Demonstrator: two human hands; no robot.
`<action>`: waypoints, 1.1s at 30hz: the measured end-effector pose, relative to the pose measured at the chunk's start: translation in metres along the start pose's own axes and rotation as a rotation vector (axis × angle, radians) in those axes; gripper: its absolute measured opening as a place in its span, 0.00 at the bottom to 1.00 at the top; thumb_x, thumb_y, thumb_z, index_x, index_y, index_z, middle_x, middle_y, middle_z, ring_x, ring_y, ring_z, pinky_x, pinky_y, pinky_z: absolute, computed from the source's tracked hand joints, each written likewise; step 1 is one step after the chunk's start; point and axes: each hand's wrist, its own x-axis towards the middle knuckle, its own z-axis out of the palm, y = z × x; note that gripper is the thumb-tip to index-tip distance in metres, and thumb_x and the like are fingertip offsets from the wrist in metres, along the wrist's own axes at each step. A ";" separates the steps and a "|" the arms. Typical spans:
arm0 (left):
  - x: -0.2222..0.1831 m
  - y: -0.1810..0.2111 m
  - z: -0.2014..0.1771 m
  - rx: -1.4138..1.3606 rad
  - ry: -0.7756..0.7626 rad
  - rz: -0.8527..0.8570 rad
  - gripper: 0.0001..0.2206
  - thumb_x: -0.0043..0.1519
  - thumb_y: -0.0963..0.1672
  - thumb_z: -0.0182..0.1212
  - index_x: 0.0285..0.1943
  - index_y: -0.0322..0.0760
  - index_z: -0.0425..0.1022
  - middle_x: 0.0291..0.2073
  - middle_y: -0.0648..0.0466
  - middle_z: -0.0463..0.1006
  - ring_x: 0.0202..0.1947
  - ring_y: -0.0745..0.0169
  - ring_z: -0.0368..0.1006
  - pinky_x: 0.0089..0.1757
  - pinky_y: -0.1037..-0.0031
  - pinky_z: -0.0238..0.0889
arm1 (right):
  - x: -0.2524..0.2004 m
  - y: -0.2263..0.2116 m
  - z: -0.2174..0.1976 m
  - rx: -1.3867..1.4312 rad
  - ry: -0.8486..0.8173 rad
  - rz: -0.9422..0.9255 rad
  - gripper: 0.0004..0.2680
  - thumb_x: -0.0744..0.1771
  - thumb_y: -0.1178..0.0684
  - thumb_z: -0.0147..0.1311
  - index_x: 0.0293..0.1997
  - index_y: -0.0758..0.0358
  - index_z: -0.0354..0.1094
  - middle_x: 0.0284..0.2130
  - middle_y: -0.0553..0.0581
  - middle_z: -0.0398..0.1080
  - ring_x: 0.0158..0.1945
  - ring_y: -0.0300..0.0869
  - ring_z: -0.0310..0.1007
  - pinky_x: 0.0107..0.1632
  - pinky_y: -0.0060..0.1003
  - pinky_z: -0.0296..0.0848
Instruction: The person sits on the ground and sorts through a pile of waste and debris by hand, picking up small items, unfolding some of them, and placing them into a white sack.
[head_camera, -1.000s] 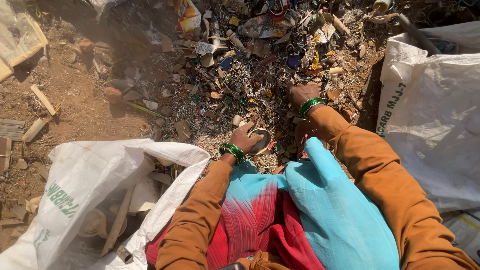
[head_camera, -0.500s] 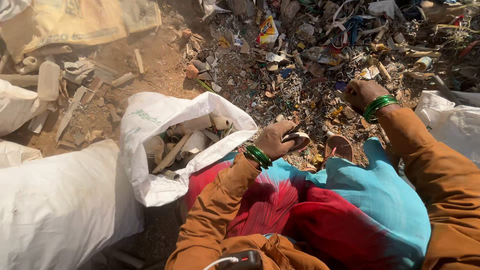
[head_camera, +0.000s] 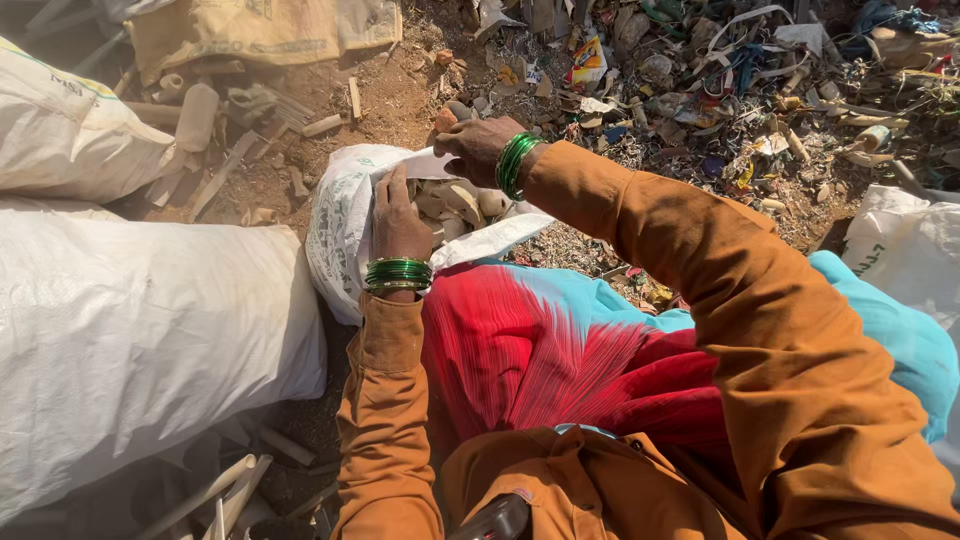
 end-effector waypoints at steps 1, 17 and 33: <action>-0.001 0.002 0.003 -0.026 -0.012 0.044 0.31 0.56 0.36 0.61 0.72 0.30 0.61 0.66 0.36 0.64 0.63 0.35 0.66 0.58 0.58 0.64 | -0.013 0.014 0.003 -0.071 -0.051 0.034 0.12 0.68 0.41 0.53 0.56 0.46 0.68 0.48 0.53 0.73 0.50 0.52 0.76 0.44 0.50 0.76; 0.012 0.072 0.361 0.086 -1.064 0.117 0.16 0.62 0.45 0.60 0.60 0.41 0.74 0.55 0.44 0.77 0.56 0.43 0.74 0.54 0.55 0.68 | -0.264 0.403 0.124 -0.144 -0.581 0.702 0.18 0.65 0.45 0.60 0.62 0.44 0.66 0.45 0.56 0.76 0.48 0.51 0.78 0.46 0.49 0.78; 0.006 -0.005 0.485 0.003 -1.027 -0.232 0.23 0.63 0.45 0.59 0.66 0.37 0.62 0.59 0.35 0.69 0.57 0.33 0.70 0.56 0.53 0.64 | -0.130 0.332 0.338 -0.104 -0.244 0.200 0.08 0.67 0.45 0.53 0.50 0.48 0.70 0.51 0.52 0.70 0.56 0.47 0.69 0.55 0.45 0.71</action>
